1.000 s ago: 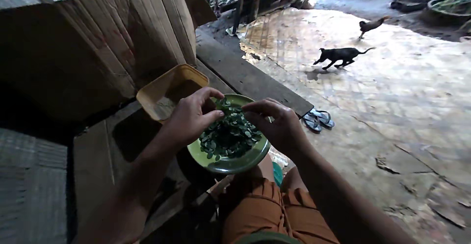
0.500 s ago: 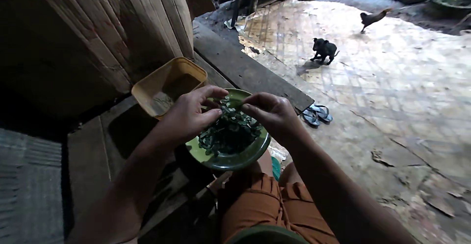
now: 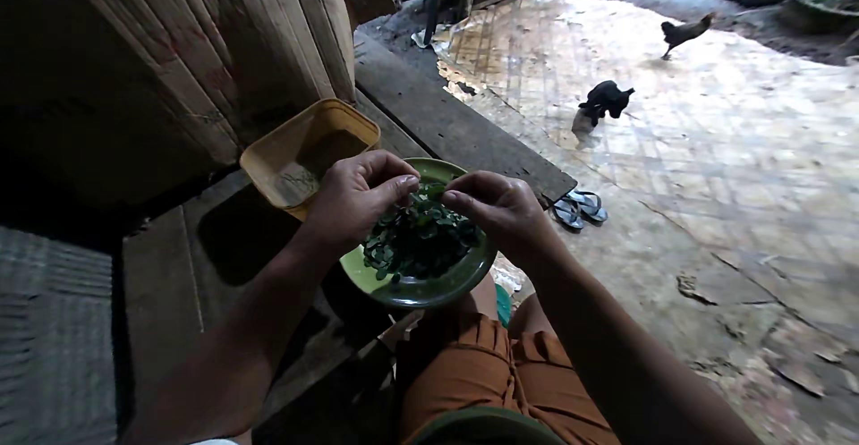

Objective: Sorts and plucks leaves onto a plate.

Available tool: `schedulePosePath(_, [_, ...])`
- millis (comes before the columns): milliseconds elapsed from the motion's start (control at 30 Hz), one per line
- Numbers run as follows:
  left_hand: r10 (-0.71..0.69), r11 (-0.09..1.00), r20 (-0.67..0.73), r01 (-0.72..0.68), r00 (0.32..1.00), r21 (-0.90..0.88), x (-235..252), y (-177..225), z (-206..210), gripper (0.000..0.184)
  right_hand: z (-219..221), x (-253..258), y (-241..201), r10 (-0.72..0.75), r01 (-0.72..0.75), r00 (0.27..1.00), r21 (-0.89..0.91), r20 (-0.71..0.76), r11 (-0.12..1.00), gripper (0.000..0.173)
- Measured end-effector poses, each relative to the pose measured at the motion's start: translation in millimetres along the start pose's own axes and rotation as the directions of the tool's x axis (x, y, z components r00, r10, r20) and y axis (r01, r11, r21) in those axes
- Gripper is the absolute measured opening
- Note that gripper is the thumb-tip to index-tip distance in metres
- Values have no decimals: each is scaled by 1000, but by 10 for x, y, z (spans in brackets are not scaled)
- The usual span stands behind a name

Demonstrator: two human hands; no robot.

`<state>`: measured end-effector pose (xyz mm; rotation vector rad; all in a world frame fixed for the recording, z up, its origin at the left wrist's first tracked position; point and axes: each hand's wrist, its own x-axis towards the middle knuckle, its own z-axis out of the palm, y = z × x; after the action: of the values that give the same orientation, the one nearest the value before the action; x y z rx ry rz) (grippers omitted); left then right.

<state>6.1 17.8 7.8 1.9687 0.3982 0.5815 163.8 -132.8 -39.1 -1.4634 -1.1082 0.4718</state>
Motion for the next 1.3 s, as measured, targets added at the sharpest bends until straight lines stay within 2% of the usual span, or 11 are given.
schedulePosePath(167, [-8, 999, 2, 8, 1000, 51, 9, -3, -22, 9, -24, -5, -45, 41, -41, 999, -11, 25, 999, 14])
schedulePosePath(367, [62, 907, -11, -51, 998, 418, 25, -61, -101, 22, -173, -11, 11, -109, 132, 990, -301, 90, 944, 19])
schedulePosePath(433, [66, 859, 58, -87, 996, 504, 27, -95, -128, 21, -218, -30, -10, -90, 108, 994, -355, 68, 929, 19])
schedulePosePath(567, [-79, 805, 249, -86, 965, 586, 64, -174, -174, 32, -230, -74, 4, -69, 78, 997, -407, 36, 910, 20])
schedulePosePath(667, [-177, 749, 287, -60, 941, 660, 78, -226, -139, 36, -210, -93, 45, -39, 43, 999, -418, 18, 907, 21])
schedulePosePath(800, [-147, 745, 282, -81, 948, 662, 80, -228, -141, 28, -184, -36, 50, -44, 45, 999, -466, 15, 883, 20])
schedulePosePath(933, [-116, 753, 291, -107, 950, 650, 73, -212, -129, 28, -90, 105, 79, -45, 111, 990, -548, 132, 829, 23])
schedulePosePath(1033, [-86, 762, 287, -123, 954, 636, 70, -268, -105, 27, -23, 161, 86, -36, 128, 985, -582, 168, 803, 16])
schedulePosePath(1300, [31, 825, 225, -152, 974, 544, 71, -175, -104, 24, -194, 74, 57, -56, 71, 997, -385, 50, 920, 13])
